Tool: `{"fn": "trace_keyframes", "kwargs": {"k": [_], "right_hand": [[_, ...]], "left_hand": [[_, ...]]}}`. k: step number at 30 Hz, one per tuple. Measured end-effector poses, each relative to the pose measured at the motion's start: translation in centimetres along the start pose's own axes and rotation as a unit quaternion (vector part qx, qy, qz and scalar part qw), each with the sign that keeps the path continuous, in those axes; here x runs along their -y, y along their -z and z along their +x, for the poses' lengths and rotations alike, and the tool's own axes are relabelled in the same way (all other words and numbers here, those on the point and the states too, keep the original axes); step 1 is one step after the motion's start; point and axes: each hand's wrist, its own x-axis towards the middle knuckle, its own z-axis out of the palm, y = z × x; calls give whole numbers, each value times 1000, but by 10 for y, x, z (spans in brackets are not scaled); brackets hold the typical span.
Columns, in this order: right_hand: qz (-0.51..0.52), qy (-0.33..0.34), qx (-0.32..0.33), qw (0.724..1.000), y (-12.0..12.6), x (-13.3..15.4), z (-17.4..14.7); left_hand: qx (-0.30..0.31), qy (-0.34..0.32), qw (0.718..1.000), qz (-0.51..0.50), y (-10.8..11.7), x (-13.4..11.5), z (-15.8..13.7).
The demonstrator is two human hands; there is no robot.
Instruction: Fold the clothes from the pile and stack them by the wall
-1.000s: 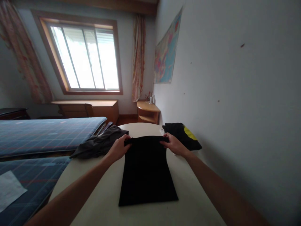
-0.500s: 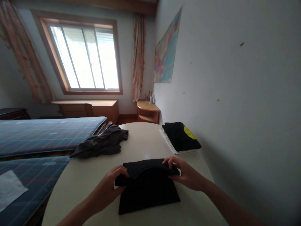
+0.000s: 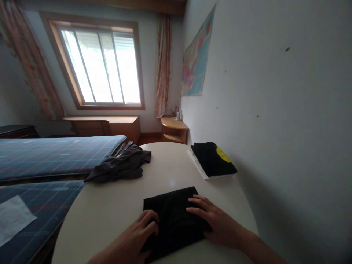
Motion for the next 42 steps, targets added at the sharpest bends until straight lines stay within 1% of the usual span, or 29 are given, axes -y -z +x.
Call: {"fn": "trace_keyframes", "kwargs": {"k": [2,5,8,10,12,15,17,19,21,24,26,28,30,34,36,38,40,42], "right_hand": [[-46,-12,4,999,-3,-11,7],[-108,-47,-14,993,-1,-26,21],[-139,-72,-40,987,8,-23,37],[-129,-63,-48,988,12,-8,50],[-104,-38,-50,993,9,11,64],[-67,-13,-69,995,-8,33,86],[-48,-17,-103,993,-23,39,97],[-24,-22,-138,990,-36,40,103],[-1,-18,-162,987,-42,37,103],[24,3,-186,982,-40,35,97],[39,23,-194,980,-35,34,91],[50,47,-188,980,-30,35,87],[44,67,-166,983,-27,35,83],[0,92,-74,993,-29,36,80],[-18,91,-39,995,-33,37,79],[-32,84,-30,995,-36,40,79],[-36,86,-36,995,-38,43,78],[-18,98,-42,994,-37,47,76]], "left_hand": [[-10,-4,1000,9,0,7,6],[-49,-13,998,23,1,19,22],[-101,-18,994,35,4,26,44],[-136,-15,990,44,5,26,58],[-170,-1,984,54,6,23,69],[-210,22,976,57,4,20,76],[-225,12,973,53,2,24,74],[-234,-6,971,54,1,34,68],[-249,0,967,56,4,50,62],[-277,58,958,42,13,75,62],[-268,84,959,24,19,85,66],[-242,94,966,13,22,88,70],[-220,102,970,14,24,84,74],[-220,113,969,26,25,76,74],[-224,115,967,26,25,75,72],[-220,110,969,14,26,75,71],[-214,102,972,-5,27,77,69],[-213,104,971,-17,28,77,68]]}}
